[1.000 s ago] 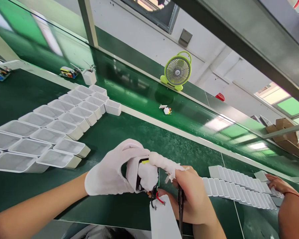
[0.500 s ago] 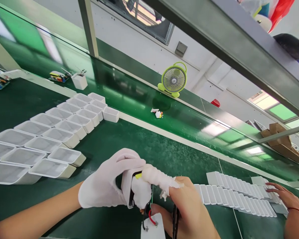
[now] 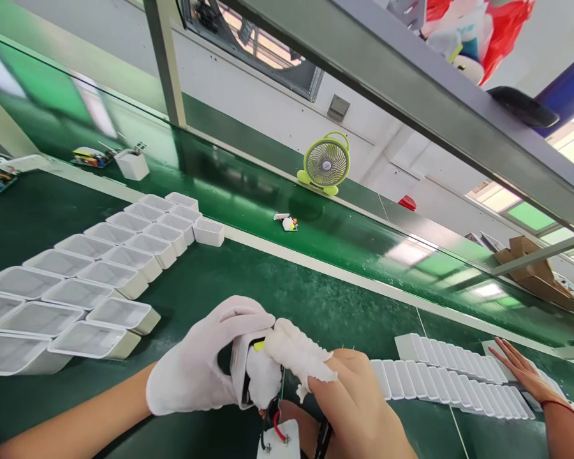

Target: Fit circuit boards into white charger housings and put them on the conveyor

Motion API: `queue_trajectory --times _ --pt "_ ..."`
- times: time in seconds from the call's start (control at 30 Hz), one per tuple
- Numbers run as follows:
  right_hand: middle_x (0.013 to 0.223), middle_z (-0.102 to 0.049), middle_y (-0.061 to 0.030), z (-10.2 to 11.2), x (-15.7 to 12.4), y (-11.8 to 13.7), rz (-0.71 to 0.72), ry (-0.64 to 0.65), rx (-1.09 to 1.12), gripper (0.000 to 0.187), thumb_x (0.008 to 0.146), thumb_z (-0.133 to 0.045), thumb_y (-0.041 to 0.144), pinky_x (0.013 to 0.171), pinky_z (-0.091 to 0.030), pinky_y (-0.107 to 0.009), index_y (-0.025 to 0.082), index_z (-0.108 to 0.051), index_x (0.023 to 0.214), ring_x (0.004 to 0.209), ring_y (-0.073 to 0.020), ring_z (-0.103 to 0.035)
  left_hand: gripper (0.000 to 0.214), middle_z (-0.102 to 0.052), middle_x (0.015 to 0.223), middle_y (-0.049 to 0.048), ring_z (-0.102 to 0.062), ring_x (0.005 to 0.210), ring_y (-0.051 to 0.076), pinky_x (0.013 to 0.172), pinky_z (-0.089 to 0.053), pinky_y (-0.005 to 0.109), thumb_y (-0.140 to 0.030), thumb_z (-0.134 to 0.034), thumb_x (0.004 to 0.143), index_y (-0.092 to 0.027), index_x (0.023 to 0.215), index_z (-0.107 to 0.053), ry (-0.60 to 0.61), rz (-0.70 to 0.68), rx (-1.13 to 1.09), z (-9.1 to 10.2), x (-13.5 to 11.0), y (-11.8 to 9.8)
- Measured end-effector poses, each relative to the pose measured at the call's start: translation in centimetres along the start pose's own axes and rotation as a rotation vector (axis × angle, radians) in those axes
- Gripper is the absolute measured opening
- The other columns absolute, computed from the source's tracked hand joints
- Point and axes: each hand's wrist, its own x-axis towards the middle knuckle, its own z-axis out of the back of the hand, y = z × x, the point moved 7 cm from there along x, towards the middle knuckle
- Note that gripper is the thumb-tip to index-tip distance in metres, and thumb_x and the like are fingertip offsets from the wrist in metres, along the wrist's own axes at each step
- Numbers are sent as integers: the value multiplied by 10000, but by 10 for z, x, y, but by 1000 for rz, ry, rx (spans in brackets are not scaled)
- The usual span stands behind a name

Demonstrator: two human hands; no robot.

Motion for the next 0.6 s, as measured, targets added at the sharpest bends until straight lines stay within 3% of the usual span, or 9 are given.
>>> queue_trajectory --times 0.1,0.27,0.47,0.6 --pt "822 -754 -45 2 4 5 40 10 -64 465 891 -575 189 532 -587 -318 260 -566 1351 653 -242 -691 679 -600 1097 76 -690 954 209 817 -630 321 -213 -801 742 -252 1343 -487 -16 10 -1 -2 -2 1" --pt "598 -637 -10 -2 9 18 175 61 -240 184 881 -497 112 430 -406 -316 192 -636 970 441 -176 -520 622 -603 1107 63 -686 974 205 831 -622 320 -159 -769 729 -249 1295 -526 -17 109 22 -3 -1 2" --pt "573 -646 -50 -25 5 27 291 132 -415 186 888 -511 142 424 -387 -331 154 -694 852 441 -187 -556 567 -614 997 47 -668 892 200 753 -626 338 -208 -776 748 -239 1271 -561 -20 198 27 -2 0 3" --pt "566 -623 -39 -35 4 28 314 139 -419 134 876 -616 226 400 -350 -344 156 -677 780 410 -186 -536 564 -600 980 44 -662 889 206 761 -620 358 -155 -740 714 -239 1247 -576 -14 224 -21 -5 -4 8"
